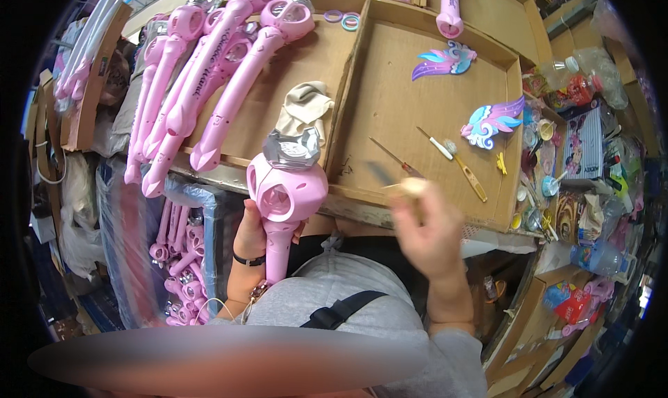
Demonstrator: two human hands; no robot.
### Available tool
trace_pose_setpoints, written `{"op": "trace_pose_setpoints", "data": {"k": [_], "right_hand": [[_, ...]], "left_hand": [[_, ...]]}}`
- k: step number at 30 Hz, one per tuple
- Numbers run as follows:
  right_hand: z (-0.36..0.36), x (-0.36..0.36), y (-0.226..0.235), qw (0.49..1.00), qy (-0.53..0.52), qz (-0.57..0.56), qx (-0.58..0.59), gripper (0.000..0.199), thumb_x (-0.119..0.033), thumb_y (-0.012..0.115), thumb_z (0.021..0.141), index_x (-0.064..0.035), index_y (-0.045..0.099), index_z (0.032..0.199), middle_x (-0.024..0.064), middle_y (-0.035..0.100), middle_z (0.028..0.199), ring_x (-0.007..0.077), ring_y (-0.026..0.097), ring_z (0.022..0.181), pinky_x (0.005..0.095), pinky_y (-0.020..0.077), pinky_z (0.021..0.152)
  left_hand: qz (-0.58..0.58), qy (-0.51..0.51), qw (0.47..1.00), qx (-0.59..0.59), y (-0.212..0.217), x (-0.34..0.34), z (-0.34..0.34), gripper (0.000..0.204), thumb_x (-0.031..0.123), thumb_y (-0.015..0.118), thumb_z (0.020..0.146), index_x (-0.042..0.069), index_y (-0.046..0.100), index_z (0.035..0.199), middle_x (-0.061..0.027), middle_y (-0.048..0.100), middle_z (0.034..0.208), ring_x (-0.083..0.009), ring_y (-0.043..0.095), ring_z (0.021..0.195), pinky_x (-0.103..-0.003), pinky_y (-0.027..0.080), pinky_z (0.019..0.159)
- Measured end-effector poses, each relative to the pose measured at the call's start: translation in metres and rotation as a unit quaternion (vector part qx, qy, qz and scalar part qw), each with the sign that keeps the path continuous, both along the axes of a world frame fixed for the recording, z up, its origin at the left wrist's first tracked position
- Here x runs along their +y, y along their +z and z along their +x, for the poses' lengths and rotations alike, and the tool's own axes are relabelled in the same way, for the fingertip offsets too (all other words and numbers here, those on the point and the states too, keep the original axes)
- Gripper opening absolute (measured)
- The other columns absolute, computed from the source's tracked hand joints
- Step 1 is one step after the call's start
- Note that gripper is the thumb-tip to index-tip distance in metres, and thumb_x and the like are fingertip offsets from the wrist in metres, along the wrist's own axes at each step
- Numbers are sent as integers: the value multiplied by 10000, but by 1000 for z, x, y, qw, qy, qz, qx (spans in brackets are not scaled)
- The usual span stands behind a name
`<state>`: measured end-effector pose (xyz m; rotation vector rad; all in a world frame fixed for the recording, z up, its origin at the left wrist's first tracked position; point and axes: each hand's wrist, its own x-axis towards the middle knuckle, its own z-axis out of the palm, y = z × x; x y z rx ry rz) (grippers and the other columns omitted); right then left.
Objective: The person assembles pink bubble wands by attaching a silver crown and a colorful wing sticker to each wand. They use a small tool to press the crown into place and smooth the sticker, then place the finished wands into a cardboard tray.
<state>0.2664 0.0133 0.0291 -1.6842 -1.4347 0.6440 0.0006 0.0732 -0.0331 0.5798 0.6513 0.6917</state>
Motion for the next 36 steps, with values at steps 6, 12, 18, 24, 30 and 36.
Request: {"op": "trace_pose_setpoints", "data": {"k": [6, 12, 18, 24, 30, 36], "right_hand": [[-43, 36, 1, 983, 106, 144, 33, 146, -70, 712, 753, -28, 601, 838, 127, 600, 766, 253, 610, 593, 321, 477, 510], [-34, 59, 11, 960, 209, 184, -37, 217, -136, 777, 685, -59, 612, 802, 78, 536, 703, 224, 567, 523, 307, 455, 462], [-33, 73, 20, 941, 252, 196, -113, 199, -146, 770, 662, -95, 587, 721, 33, 502, 642, 176, 529, 467, 305, 400, 403], [-33, 78, 20, 925, 279, 225, -126, 191, -137, 768, 654, -103, 585, 695, 33, 503, 627, 182, 521, 456, 305, 400, 395], [-33, 81, 20, 917, 292, 242, -120, 187, -135, 758, 653, -102, 580, 701, 31, 498, 641, 183, 512, 455, 300, 393, 390], [-32, 86, 22, 902, 337, 243, -117, 190, -145, 748, 668, -106, 566, 706, 26, 474, 640, 181, 505, 452, 303, 390, 390]], "left_hand": [[-27, 49, 998, 15, 3, -2, 4, 920, 713, 632, 685, -27, 460, 1205, -133, 627, 850, -175, 633, 621, -269, 539, 508], [-58, -29, 998, 5, 0, -2, 8, 1115, 846, 507, 634, -38, 366, 1298, -177, 623, 907, -178, 623, 577, -247, 502, 408], [-85, -20, 994, -71, -3, -2, 8, 926, 744, 599, 679, -26, 497, 1183, -126, 638, 826, -175, 629, 601, -256, 515, 482], [-56, -48, 997, 7, -2, -1, 7, 1141, 875, 481, 617, -31, 368, 1301, -168, 623, 899, -176, 625, 577, -248, 509, 417], [-82, -39, 990, -108, -3, 3, 7, 907, 723, 595, 704, -11, 469, 1222, -139, 632, 867, -198, 632, 641, -286, 523, 508], [-80, -30, 991, -102, -4, 3, 7, 939, 742, 584, 688, -13, 463, 1233, -151, 632, 878, -196, 635, 645, -284, 532, 510]]}}
